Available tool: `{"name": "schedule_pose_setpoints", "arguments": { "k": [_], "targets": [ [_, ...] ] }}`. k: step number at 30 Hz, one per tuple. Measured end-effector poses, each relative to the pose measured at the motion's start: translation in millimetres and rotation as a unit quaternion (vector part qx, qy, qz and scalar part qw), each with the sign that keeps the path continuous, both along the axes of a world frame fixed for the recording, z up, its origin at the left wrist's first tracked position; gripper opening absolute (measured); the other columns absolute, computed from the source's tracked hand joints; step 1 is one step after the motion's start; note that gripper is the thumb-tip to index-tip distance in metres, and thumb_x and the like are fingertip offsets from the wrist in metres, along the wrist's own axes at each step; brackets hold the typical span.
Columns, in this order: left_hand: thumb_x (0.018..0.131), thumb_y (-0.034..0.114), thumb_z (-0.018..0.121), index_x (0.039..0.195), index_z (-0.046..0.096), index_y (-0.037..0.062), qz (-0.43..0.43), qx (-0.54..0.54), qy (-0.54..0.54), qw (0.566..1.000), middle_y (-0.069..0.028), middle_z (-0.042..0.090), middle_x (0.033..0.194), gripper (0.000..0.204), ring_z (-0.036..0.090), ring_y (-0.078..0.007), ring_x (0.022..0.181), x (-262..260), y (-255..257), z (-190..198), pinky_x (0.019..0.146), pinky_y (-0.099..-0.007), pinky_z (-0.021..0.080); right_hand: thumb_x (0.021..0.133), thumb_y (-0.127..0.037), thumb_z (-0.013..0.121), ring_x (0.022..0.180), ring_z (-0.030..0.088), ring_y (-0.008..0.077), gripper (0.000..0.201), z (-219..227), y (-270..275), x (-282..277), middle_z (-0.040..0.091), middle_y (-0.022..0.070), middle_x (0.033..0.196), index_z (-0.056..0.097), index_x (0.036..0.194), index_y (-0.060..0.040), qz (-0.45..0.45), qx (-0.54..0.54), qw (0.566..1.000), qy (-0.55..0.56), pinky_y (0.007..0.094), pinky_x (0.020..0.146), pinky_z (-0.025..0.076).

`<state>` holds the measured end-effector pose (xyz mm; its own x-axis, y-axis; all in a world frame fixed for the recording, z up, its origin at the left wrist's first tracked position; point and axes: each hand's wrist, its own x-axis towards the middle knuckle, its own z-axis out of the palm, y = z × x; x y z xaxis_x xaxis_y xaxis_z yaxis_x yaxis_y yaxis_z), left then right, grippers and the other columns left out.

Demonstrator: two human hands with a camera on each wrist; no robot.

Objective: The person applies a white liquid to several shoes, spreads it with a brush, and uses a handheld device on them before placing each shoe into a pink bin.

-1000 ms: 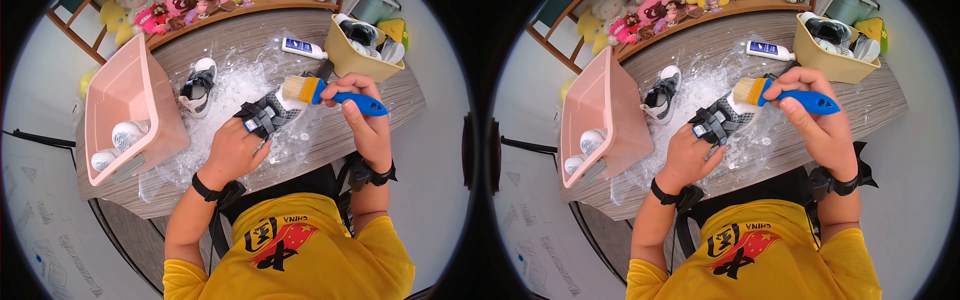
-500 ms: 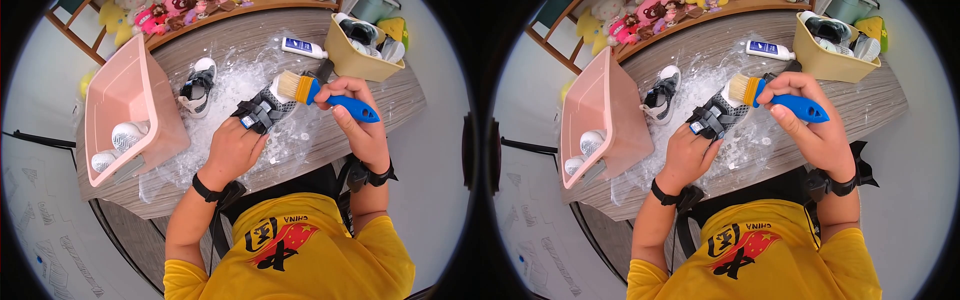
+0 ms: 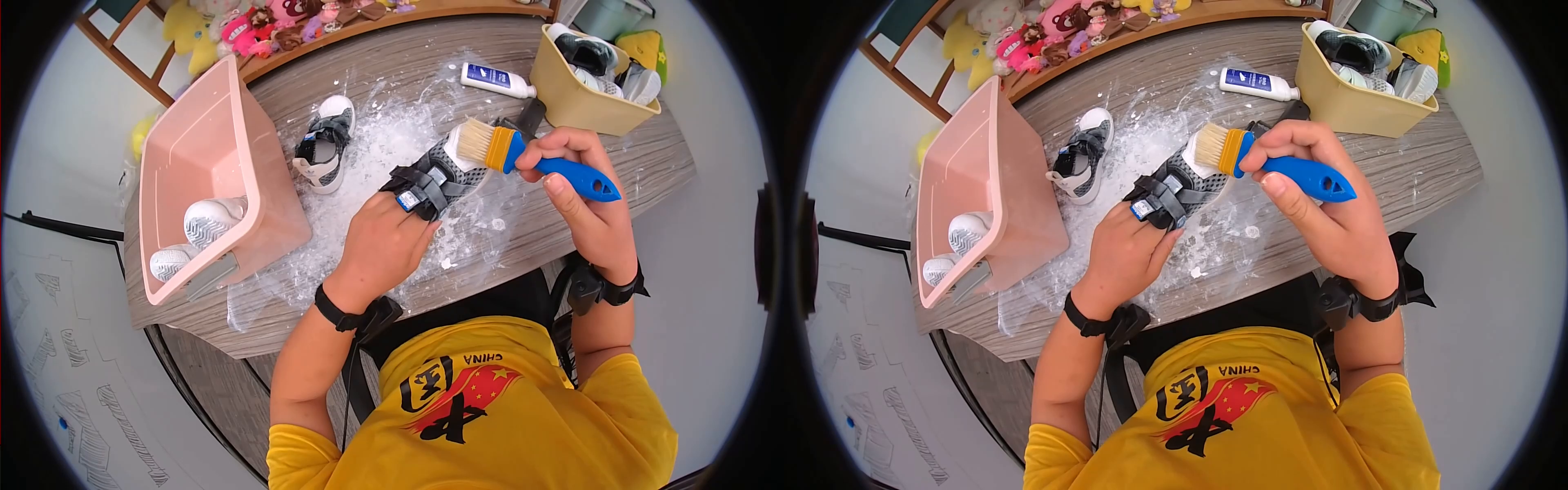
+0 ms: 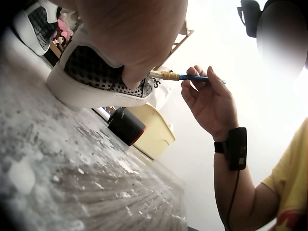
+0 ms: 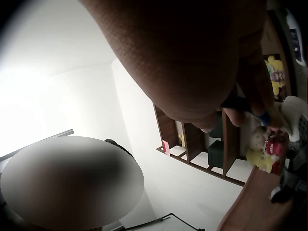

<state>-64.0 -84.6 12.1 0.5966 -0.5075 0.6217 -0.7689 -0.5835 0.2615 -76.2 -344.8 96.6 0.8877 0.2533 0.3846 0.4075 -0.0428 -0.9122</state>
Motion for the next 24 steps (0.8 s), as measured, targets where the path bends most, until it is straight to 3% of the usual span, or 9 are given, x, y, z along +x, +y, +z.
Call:
{"name": "schedule_pose_setpoints", "arguments": {
  "k": [24],
  "targets": [
    [0.078, 0.012, 0.075, 0.073, 0.064, 0.0047, 0.01, 0.007, 0.005, 1.0, -0.0082, 0.063, 0.07, 0.014, 0.058, -0.0309, 0.068, -1.3, -0.8, 2.0, 0.065, -0.04, 0.047, 0.097, -0.011, 0.06, 0.106, 0.059, 0.0146, 0.031, -0.1, 0.3, -0.2, 0.065, 0.0086, 0.111, 0.049, 0.123, 0.0001, -0.005, -0.005, 1.0, 0.008, 0.0293, 0.094, 0.046]
  ]
}}
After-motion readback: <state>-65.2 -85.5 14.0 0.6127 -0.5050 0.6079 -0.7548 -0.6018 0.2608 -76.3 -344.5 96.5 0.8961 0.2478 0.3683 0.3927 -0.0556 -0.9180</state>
